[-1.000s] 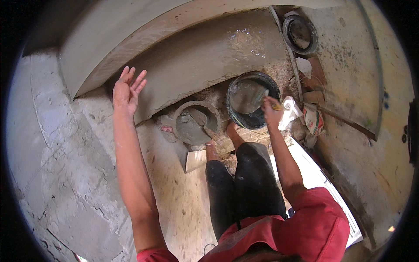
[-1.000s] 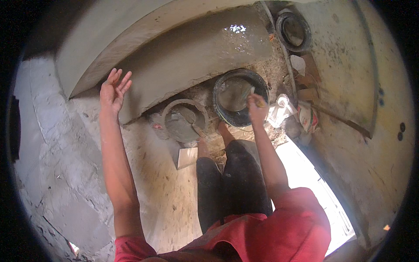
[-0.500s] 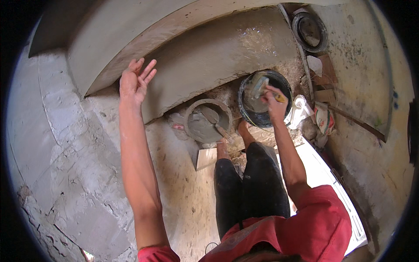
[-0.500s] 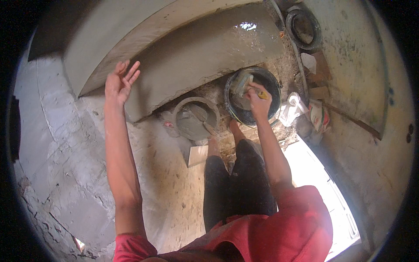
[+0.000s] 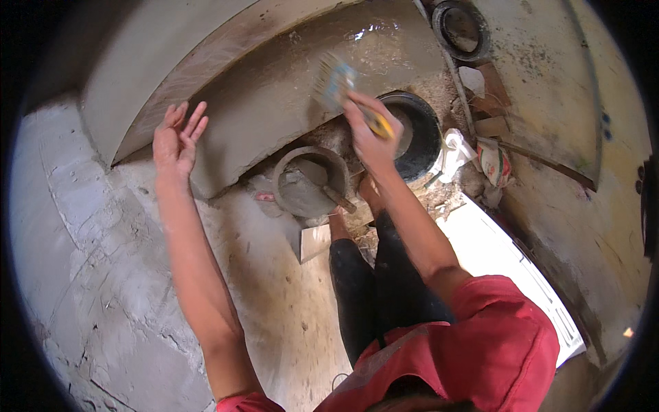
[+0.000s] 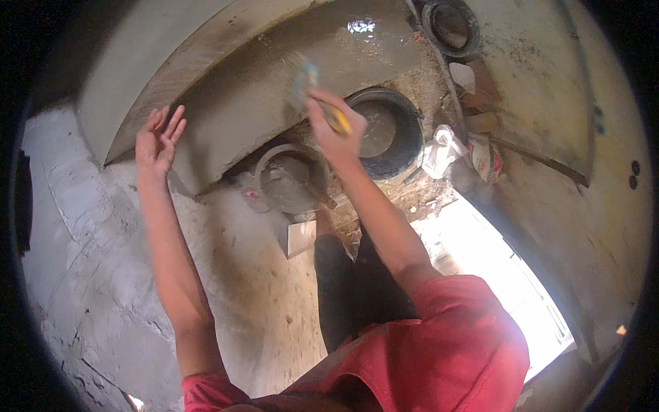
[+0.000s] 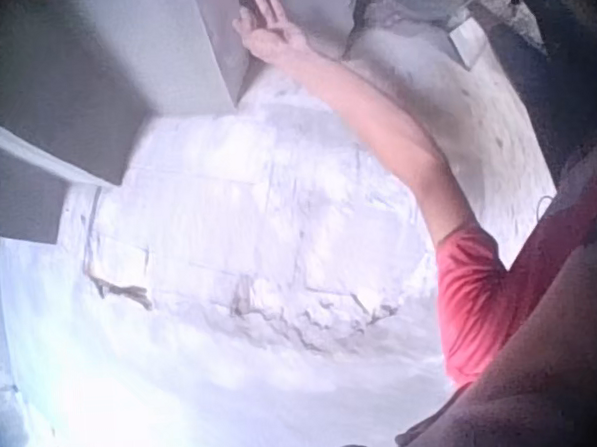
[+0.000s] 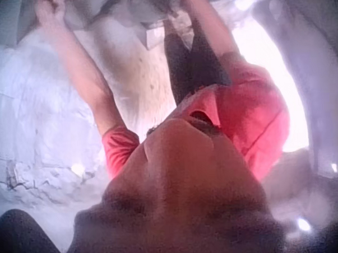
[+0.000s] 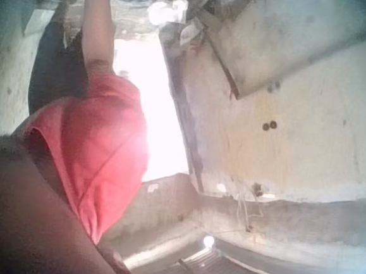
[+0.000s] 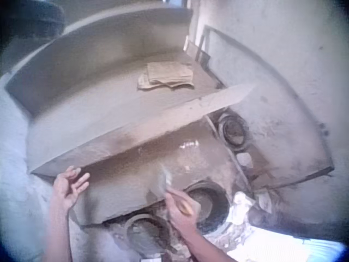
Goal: The person applies a wet plaster slurry to concrete stair treads using a brush, then smooths the surface with a trowel. They repeatedly dip the brush into a bucket and work on multiple steps, finishing by scraping and smoothing the treads.
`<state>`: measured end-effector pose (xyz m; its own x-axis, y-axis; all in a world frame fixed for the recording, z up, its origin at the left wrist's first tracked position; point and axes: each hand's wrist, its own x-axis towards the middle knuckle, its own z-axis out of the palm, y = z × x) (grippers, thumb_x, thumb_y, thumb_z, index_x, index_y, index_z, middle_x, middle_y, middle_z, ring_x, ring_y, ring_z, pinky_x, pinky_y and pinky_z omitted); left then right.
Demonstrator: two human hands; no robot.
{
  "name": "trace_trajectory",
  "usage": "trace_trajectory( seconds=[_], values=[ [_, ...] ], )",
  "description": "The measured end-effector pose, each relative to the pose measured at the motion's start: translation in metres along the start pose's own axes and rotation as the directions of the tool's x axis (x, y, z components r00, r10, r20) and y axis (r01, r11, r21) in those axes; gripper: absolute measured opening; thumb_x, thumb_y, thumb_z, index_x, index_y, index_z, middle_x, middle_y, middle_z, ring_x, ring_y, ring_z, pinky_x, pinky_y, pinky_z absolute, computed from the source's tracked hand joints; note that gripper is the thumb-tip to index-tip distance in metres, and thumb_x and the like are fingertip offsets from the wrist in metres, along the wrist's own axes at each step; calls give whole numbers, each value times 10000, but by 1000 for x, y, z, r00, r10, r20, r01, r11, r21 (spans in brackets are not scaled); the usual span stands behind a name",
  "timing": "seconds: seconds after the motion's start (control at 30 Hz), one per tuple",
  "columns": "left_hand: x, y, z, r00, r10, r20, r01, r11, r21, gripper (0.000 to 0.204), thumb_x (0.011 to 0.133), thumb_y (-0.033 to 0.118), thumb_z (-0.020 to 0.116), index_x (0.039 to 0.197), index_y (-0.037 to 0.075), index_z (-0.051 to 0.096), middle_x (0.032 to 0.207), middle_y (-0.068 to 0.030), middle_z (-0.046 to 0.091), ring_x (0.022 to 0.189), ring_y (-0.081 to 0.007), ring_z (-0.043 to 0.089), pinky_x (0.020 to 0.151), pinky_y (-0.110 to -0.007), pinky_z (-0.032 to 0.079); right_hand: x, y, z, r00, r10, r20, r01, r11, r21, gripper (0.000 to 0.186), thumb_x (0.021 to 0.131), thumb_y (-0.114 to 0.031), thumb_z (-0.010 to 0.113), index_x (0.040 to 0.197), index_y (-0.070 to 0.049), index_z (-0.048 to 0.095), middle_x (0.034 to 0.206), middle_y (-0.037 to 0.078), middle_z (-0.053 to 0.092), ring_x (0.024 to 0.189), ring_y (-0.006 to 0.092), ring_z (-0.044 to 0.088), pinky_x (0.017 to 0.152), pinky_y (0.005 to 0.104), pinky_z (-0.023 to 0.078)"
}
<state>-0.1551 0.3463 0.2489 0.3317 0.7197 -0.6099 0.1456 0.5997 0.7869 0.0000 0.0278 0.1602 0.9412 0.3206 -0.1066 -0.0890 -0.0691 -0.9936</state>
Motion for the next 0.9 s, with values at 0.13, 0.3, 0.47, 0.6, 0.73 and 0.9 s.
trace_trajectory(
  seconds=[0.13,0.3,0.47,0.6,0.73,0.9],
  values=[
    [5,4,-6,1000,14,24,-14,1000,-2,775,1058,90,514,1662,39,31,1649,-197,330,1345,-403,586,1088,-486,532,-24,65,-106,998,10,-62,-31,937,-347,224,935,-138,770,1125,-20,773,1018,106,783,930,174,727,861,314,563],
    [7,-5,4,997,18,73,-18,1000,-2,800,1045,66,522,1663,13,17,1669,-198,301,1307,-384,621,1093,-475,518,-25,207,-157,963,222,-154,-256,564,-785,276,897,-265,742,1104,-87,780,927,230,763,931,368,756,857,424,584],
    [8,-8,18,996,-3,92,2,1000,14,799,1042,64,516,1664,14,16,1670,-197,299,1305,-383,621,1098,-470,515,-13,232,-136,878,427,-218,-458,614,-643,285,894,-231,714,1120,-73,785,819,188,763,801,309,768,768,388,593],
    [8,0,23,994,10,112,-13,1000,24,816,1045,87,540,1663,9,12,1678,-192,294,1311,-372,619,1088,-455,519,-8,126,-120,869,473,-142,-493,850,-186,231,911,-153,752,1104,-30,784,846,77,756,765,138,721,716,285,582],
    [5,2,28,995,10,102,-14,999,35,841,1049,125,572,1663,9,9,1686,-184,289,1318,-366,616,1070,-442,529,6,17,-68,968,251,-10,-248,961,123,195,935,-131,758,1093,-20,781,949,55,760,798,93,691,717,254,572],
    [1,-3,38,997,-34,77,31,999,36,843,1049,117,570,1665,19,3,1681,-191,294,1318,-367,615,1067,-452,531,56,-7,2,990,140,-10,-137,977,164,209,960,-120,763,1128,3,759,998,73,746,806,116,697,708,252,569]
  ],
)
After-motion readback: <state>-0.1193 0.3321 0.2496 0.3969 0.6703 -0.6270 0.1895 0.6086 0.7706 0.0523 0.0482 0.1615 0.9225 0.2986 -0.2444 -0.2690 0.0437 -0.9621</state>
